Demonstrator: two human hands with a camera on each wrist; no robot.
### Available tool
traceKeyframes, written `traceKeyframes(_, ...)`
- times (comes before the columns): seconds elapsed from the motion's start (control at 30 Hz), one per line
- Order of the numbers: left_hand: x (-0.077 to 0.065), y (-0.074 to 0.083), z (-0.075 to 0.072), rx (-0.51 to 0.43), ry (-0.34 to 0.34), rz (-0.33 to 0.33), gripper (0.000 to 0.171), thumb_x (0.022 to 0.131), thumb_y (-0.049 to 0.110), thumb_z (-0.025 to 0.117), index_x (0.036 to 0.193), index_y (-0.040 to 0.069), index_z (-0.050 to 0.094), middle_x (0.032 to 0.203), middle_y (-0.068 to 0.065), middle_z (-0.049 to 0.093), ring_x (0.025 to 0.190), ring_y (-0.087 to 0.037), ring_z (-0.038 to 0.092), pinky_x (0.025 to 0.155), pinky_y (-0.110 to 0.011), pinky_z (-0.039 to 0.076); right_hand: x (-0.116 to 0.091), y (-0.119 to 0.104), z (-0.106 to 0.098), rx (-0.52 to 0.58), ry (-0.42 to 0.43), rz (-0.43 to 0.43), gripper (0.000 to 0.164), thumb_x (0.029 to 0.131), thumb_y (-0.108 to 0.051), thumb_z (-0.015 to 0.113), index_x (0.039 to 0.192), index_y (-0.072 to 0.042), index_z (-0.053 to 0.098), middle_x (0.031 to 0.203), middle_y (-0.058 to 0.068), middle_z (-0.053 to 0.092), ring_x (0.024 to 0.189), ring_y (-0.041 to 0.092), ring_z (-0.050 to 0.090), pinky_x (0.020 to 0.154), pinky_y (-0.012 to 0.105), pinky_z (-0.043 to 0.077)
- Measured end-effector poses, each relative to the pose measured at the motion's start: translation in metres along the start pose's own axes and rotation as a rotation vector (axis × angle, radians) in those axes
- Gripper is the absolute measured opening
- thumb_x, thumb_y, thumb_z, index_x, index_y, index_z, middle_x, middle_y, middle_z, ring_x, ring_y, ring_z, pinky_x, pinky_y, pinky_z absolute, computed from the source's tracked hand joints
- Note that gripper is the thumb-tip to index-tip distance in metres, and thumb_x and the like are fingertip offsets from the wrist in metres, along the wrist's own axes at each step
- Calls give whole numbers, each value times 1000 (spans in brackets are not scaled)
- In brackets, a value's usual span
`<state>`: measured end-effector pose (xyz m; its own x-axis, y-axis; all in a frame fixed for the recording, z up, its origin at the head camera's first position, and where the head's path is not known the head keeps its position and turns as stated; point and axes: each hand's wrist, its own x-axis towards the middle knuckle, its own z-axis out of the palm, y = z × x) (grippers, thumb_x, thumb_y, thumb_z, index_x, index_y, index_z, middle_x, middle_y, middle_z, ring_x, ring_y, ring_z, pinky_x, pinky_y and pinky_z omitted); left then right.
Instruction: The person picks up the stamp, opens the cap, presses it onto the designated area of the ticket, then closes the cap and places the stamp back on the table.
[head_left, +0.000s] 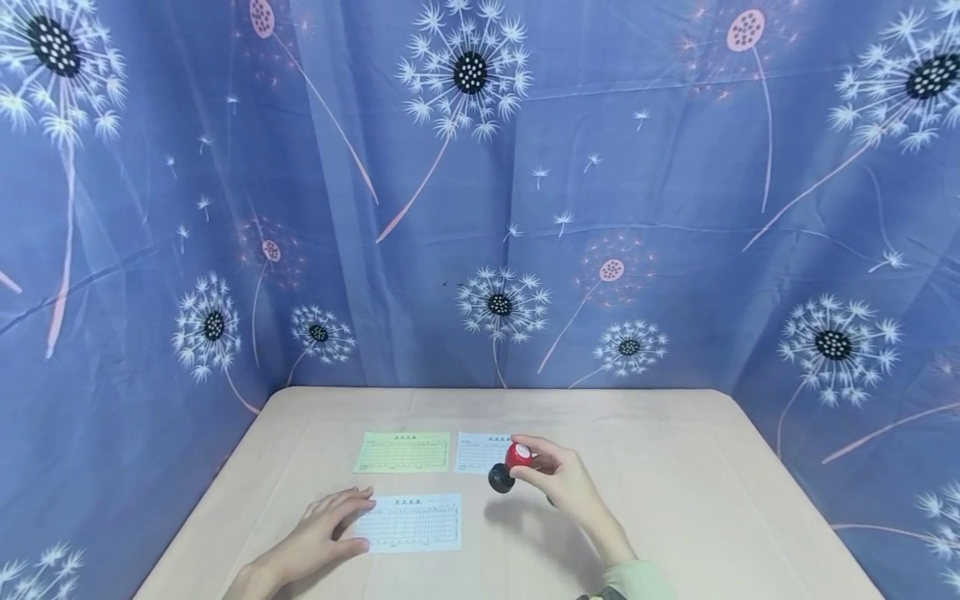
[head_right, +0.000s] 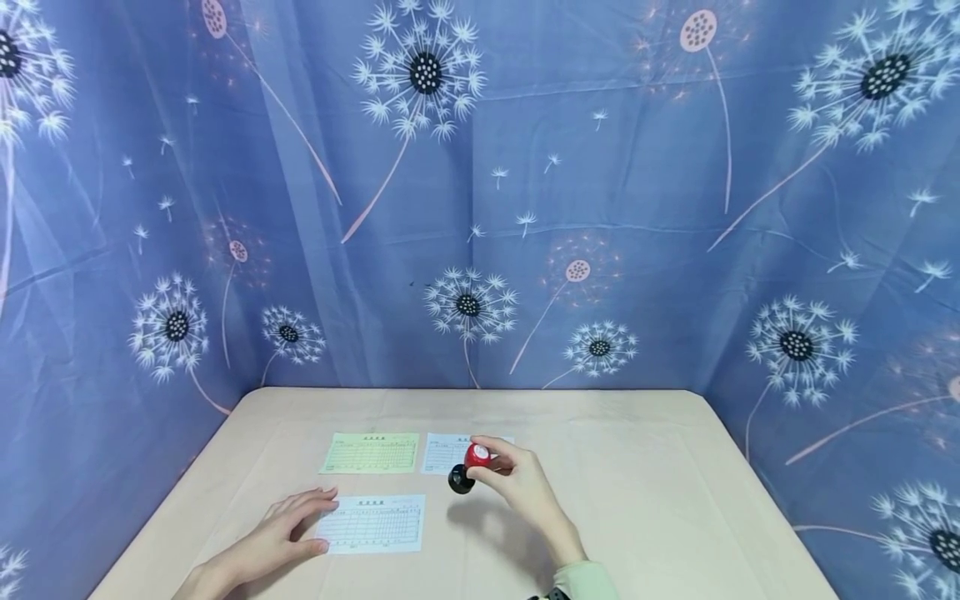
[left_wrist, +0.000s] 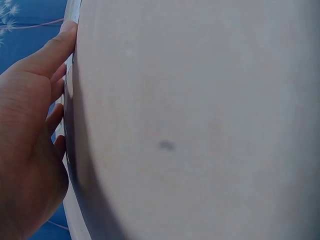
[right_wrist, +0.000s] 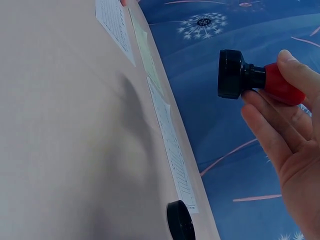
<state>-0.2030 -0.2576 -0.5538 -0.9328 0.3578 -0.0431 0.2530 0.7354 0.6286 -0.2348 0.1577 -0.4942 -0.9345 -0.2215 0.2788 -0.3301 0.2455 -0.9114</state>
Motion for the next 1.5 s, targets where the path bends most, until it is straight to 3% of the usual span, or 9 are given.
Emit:
traceKeyframes(0.7, -2, 0, 0, -18, 2, 7, 62, 85, 56, 68, 138, 25, 55, 158, -4, 41, 147, -42, 26, 111, -78, 12, 2, -3, 13, -5, -37, -3, 47, 84, -20, 81, 128, -10, 67, 109, 13, 74, 84, 7, 71, 80, 21, 58)
traceKeyframes(1.03, 1, 2, -1, -48, -22, -26, 63, 85, 56, 68, 139, 28, 53, 159, -2, 38, 149, -42, 22, 112, -79, 8, 4, -4, 21, -17, -40, -17, 46, 83, -21, 81, 127, -13, 68, 116, 12, 73, 84, 8, 71, 79, 22, 58)
traceKeyframes(1.23, 1, 1, -1, -42, -15, -17, 62, 85, 56, 68, 139, 28, 54, 160, -2, 38, 148, -42, 22, 111, -80, 9, 4, -8, 29, -9, -79, -55, 47, 84, -18, 80, 128, -9, 66, 119, 14, 72, 86, 14, 72, 79, 21, 58)
traceKeyframes(1.5, 1, 1, -1, -25, 0, 9, 62, 84, 56, 69, 136, 26, 56, 158, -4, 40, 147, -42, 26, 112, -77, 12, 4, -8, 43, -21, -134, -30, 46, 85, -23, 79, 128, -13, 67, 113, 8, 74, 85, 12, 72, 79, 20, 57)
